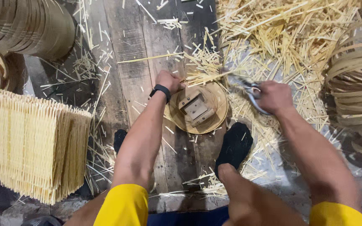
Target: The person assembles bamboo steamers by bending bamboo strips into circular frames, placing them onto a wooden mold with a woven bamboo base, and trimming the excess strips using scissors.
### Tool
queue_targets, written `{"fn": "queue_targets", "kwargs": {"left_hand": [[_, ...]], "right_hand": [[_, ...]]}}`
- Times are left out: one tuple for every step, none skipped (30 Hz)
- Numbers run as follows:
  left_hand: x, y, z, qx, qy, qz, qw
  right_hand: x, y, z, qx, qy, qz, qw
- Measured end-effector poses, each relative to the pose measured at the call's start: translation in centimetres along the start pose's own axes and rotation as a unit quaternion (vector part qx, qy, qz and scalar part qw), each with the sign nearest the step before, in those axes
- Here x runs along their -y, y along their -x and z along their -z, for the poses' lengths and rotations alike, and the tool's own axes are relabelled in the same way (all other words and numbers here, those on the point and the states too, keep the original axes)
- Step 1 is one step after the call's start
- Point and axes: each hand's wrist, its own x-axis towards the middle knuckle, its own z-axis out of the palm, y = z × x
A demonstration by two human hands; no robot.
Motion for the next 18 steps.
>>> {"fn": "queue_targets", "kwargs": {"left_hand": [[-0.1,0.4,0.2,0.007,0.016,-0.006,1.0],[0.0,1.0,0.5,0.013,0.033,-0.011,0.999],[0.1,1.6,0.8,-0.004,0.018,-0.046,0.999],[0.3,2.3,1.1,-0.021,0.004,-0.079,0.997],[0.5,3.1,1.3,-0.038,-0.01,-0.112,0.993],[1.2,4.2,1.5,-0.142,0.011,-0.133,0.981],[2.2,5.7,1.6,-0.245,0.031,-0.153,0.957],[3.2,7.0,1.7,-0.344,0.049,-0.173,0.921],[4.6,8.5,2.1,-0.347,0.11,-0.13,0.922],[5.7,9.6,2.3,-0.347,0.17,-0.087,0.918],[6.5,10.6,2.1,-0.224,0.215,0.045,0.949],[7.1,11.2,1.9,-0.093,0.253,0.175,0.947],[7.2,11.1,1.5,-0.071,0.246,0.13,0.958],[7.3,11.1,0.8,-0.047,0.239,0.086,0.966],[7.3,11.1,0.3,-0.024,0.231,0.041,0.972],[7.2,11.0,-0.2,-0.018,0.294,0.048,0.955],[7.0,10.8,-0.6,-0.011,0.355,0.054,0.933],[6.9,10.5,-0.6,-0.004,0.413,0.059,0.909]], "right_hand": [[-0.4,0.1,0.3,-0.013,-0.054,-0.04,0.998],[-0.6,0.1,0.4,-0.027,-0.107,-0.078,0.991],[-0.7,0.0,0.1,-0.011,-0.138,-0.153,0.978],[-1.0,-0.2,-0.4,0.005,-0.166,-0.227,0.96],[-1.4,-0.3,-1.1,0.022,-0.194,-0.298,0.934],[-1.7,0.2,-2.1,-0.094,-0.053,-0.23,0.967],[-2.0,0.7,-3.0,-0.208,0.09,-0.154,0.962],[-2.1,0.8,-3.6,-0.318,0.228,-0.077,0.917],[-2.2,0.6,-3.6,-0.237,0.092,-0.1,0.962],[-1.9,0.6,-3.3,-0.149,-0.048,-0.123,0.98],[-0.8,0.4,-3.2,-0.058,-0.186,-0.143,0.97],[0.9,0.1,-3.2,-0.006,-0.26,-0.132,0.957],[2.6,-0.2,-3.2,0.046,-0.332,-0.119,0.935],[4.5,-0.4,-3.4,0.049,-0.376,-0.072,0.922],[6.3,-0.6,-3.7,0.053,-0.419,-0.025,0.906],[7.7,-0.6,-3.8,0.034,-0.398,-0.045,0.916],[9.0,-0.3,-4.1,0.015,-0.377,-0.065,0.924],[9.7,0.1,-4.2,-0.005,-0.356,-0.085,0.93]]}}
